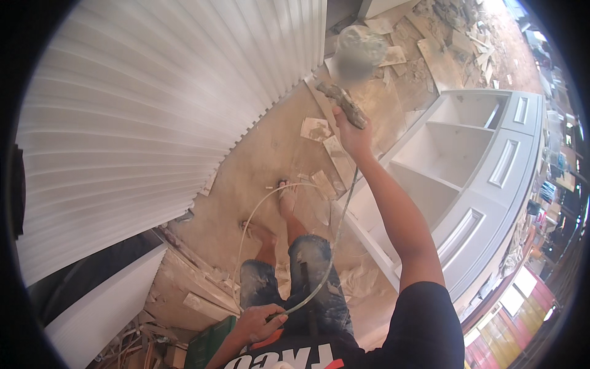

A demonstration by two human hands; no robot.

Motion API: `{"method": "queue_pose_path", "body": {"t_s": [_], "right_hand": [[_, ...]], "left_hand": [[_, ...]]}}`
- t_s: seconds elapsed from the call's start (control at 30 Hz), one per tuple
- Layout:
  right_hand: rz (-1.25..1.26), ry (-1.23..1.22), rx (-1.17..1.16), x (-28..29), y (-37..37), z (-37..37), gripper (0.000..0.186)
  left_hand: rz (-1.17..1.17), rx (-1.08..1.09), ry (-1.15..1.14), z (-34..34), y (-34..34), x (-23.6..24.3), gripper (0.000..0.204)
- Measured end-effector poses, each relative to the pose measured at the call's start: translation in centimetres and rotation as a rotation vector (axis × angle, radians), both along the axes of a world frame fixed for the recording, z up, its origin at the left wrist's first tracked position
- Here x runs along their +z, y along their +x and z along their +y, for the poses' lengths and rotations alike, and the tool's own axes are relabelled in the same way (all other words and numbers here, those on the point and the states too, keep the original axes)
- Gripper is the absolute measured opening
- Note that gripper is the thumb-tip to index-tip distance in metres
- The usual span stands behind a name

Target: The person spray paints a white slatted furniture panel using a pneumatic spray gun, moving the gun in vertical strokes to cover the surface.

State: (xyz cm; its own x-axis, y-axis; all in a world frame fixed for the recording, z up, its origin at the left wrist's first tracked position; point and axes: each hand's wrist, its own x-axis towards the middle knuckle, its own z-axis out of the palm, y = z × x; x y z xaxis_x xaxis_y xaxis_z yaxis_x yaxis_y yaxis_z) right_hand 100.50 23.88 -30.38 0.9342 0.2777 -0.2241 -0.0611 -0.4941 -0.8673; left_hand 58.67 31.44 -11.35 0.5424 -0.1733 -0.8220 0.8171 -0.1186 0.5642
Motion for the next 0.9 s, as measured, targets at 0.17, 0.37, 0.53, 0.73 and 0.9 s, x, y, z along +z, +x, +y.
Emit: {"method": "queue_pose_path", "body": {"t_s": [0.17,0.37,0.53,0.73,0.9], "right_hand": [[-0.023,0.143,0.008,5.0,0.8,-0.2,0.03],[-0.085,0.011,0.05,0.4,1.8,-0.6,0.031],[-0.114,-0.203,0.039,-4.8,1.2,-2.3,0.034],[-0.011,-0.385,0.18,-6.7,0.1,-3.9,0.035],[0.049,-0.315,0.267,-3.9,-0.5,-1.4,0.037]], "left_hand": [[-0.026,0.015,0.022,0.1,0.3,0.9,0.036],[-0.021,0.033,0.004,0.3,0.6,0.7,0.037],[-0.023,0.051,-0.011,0.4,0.7,0.6,0.037],[-0.038,0.064,-0.034,0.3,1.0,1.0,0.036],[-0.07,0.041,-0.035,0.8,1.5,2.0,0.038]]}}
